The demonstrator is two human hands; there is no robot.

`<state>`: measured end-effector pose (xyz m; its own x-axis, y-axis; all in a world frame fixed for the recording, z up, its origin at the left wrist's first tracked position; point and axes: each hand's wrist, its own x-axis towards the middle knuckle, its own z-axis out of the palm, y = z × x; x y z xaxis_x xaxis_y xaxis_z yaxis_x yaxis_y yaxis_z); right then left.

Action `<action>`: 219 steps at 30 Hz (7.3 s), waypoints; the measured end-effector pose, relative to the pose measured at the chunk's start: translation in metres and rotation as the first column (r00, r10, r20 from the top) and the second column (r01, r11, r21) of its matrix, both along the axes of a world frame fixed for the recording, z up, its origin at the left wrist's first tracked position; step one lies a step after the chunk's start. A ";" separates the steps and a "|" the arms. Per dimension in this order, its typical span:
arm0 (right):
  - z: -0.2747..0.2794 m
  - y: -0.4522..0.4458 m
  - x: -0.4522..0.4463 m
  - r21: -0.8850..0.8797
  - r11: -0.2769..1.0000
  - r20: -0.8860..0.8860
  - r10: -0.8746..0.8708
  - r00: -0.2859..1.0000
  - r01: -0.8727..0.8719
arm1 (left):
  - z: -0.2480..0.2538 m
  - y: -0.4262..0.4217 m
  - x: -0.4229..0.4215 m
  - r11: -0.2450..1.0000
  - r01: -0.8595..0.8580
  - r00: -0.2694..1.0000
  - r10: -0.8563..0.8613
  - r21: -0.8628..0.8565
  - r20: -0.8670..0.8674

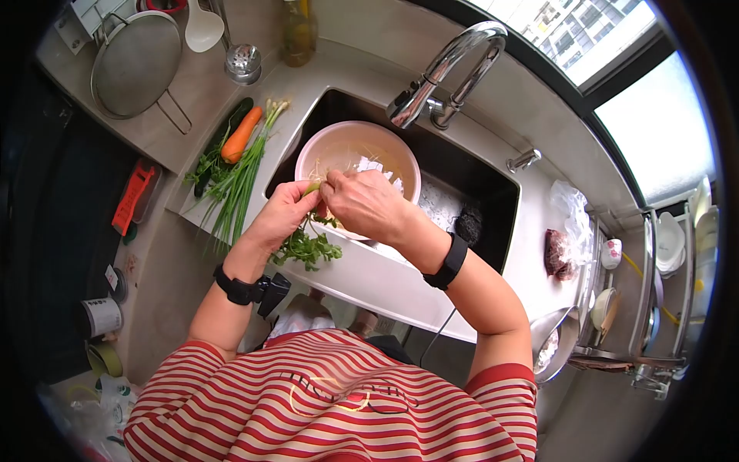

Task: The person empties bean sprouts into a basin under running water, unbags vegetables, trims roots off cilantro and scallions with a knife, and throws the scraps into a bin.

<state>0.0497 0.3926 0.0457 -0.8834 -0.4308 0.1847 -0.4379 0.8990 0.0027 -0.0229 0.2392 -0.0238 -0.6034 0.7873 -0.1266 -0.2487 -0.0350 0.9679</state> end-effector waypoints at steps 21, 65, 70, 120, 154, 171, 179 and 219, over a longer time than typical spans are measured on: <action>-0.026 -0.034 -0.046 -0.467 -0.365 0.711 0.387 0.588 0.805 | -0.017 -0.014 0.006 0.841 -0.497 0.684 0.532 0.215 -0.498; -0.038 -0.059 -0.097 0.012 1.000 0.206 0.014 0.978 -0.017 | -0.030 -0.056 -0.049 0.864 -0.468 0.604 0.160 -0.185 -0.781; -0.064 -0.061 -0.107 -0.549 0.814 0.277 -0.033 0.960 0.187 | -0.033 -0.053 -0.047 0.812 -0.583 0.594 0.397 -0.035 -0.700; -0.111 -0.071 -0.166 -0.717 0.085 0.696 0.150 0.702 0.692 | -0.025 -0.085 -0.062 0.714 -0.696 0.528 0.577 0.071 -0.623; -0.135 -0.059 -0.275 0.010 0.999 0.333 -0.039 0.942 0.038 | 0.012 -0.168 -0.044 0.808 -0.588 0.808 0.582 0.052 0.095; 0.023 -0.089 -0.089 -0.185 0.967 0.184 0.207 0.961 -0.173 | 0.025 -0.111 -0.025 0.863 -0.505 0.600 0.351 -0.001 -0.719; 0.013 -0.061 -0.026 -0.169 0.984 0.127 0.078 0.989 -0.056 | 0.016 -0.067 0.003 0.985 -0.168 0.922 0.144 -0.038 -0.361; -0.075 0.160 0.328 -0.929 -0.365 0.367 -0.886 0.283 0.060 | 0.040 0.247 0.262 0.897 0.420 0.505 -0.105 0.137 -0.857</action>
